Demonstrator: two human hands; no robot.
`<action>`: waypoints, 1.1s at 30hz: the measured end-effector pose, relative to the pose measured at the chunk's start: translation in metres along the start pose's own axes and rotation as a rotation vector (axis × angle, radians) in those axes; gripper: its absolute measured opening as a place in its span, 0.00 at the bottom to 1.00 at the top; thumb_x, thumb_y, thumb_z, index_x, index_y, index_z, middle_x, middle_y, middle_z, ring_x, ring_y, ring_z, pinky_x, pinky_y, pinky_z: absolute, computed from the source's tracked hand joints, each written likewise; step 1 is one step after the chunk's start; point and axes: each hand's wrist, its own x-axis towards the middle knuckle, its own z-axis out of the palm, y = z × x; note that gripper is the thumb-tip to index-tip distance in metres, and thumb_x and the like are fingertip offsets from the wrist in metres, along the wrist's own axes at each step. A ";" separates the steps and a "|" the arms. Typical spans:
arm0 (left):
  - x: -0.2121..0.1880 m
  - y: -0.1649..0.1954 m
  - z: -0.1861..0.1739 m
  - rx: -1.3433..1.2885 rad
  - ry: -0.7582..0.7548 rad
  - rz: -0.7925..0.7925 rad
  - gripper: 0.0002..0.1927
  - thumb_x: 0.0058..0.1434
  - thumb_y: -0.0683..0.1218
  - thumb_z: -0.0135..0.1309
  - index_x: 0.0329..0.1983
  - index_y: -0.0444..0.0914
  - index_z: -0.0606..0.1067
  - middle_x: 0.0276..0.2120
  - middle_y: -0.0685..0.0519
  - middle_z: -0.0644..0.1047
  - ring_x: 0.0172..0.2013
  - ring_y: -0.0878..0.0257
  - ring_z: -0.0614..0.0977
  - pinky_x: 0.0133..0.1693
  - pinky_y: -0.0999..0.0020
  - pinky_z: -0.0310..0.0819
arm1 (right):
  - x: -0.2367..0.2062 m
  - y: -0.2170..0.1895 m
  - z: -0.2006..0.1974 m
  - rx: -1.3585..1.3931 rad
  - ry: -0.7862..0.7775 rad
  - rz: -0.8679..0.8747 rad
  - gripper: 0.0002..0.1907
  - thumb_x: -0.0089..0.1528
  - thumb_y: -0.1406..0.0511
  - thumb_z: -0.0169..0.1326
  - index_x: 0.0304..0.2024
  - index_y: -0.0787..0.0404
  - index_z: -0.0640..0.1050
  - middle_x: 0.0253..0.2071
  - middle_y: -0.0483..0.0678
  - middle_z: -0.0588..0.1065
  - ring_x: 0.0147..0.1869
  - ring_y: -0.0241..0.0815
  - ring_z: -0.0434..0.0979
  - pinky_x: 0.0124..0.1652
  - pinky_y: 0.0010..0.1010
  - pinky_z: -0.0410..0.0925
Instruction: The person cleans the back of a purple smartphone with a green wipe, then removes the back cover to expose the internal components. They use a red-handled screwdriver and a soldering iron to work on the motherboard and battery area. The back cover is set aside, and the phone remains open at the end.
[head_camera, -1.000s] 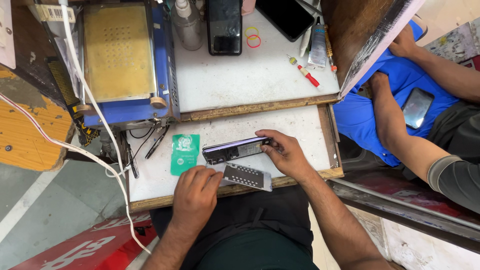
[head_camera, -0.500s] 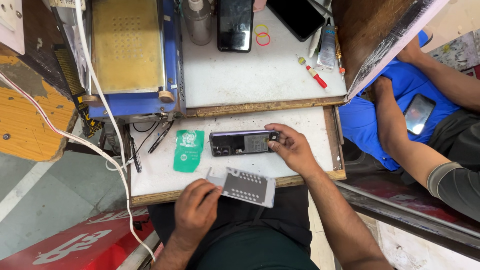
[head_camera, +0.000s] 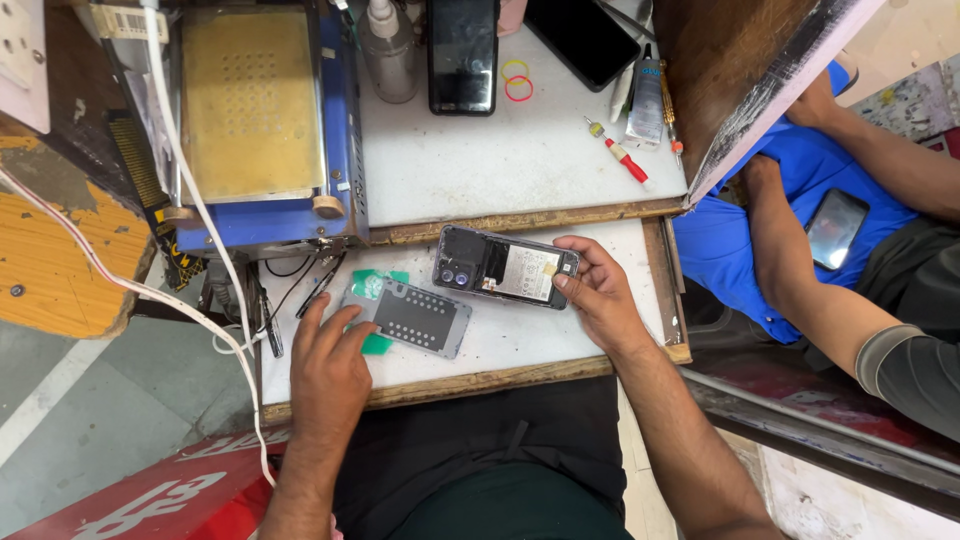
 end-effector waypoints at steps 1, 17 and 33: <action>0.000 0.007 -0.001 0.043 0.005 0.019 0.14 0.53 0.30 0.54 0.39 0.36 0.82 0.46 0.47 0.82 0.56 0.43 0.82 0.55 0.55 0.81 | 0.000 -0.001 0.001 0.013 -0.011 -0.003 0.23 0.65 0.75 0.55 0.63 0.65 0.69 0.48 0.49 0.78 0.52 0.35 0.79 0.52 0.26 0.74; 0.007 0.103 0.059 -1.532 -0.409 -0.613 0.25 0.72 0.42 0.46 0.72 0.32 0.61 0.52 0.44 0.81 0.52 0.64 0.80 0.53 0.70 0.75 | -0.083 0.000 0.064 -0.080 0.031 0.032 0.16 0.65 0.76 0.54 0.52 0.62 0.66 0.51 0.51 0.75 0.56 0.40 0.79 0.51 0.28 0.74; 0.090 0.065 0.024 -0.307 -0.692 -0.069 0.15 0.68 0.52 0.51 0.55 0.45 0.78 0.50 0.53 0.80 0.42 0.50 0.84 0.44 0.53 0.79 | -0.030 -0.041 0.036 -1.258 -0.079 -0.454 0.31 0.59 0.67 0.62 0.65 0.58 0.72 0.69 0.52 0.70 0.71 0.53 0.69 0.66 0.46 0.62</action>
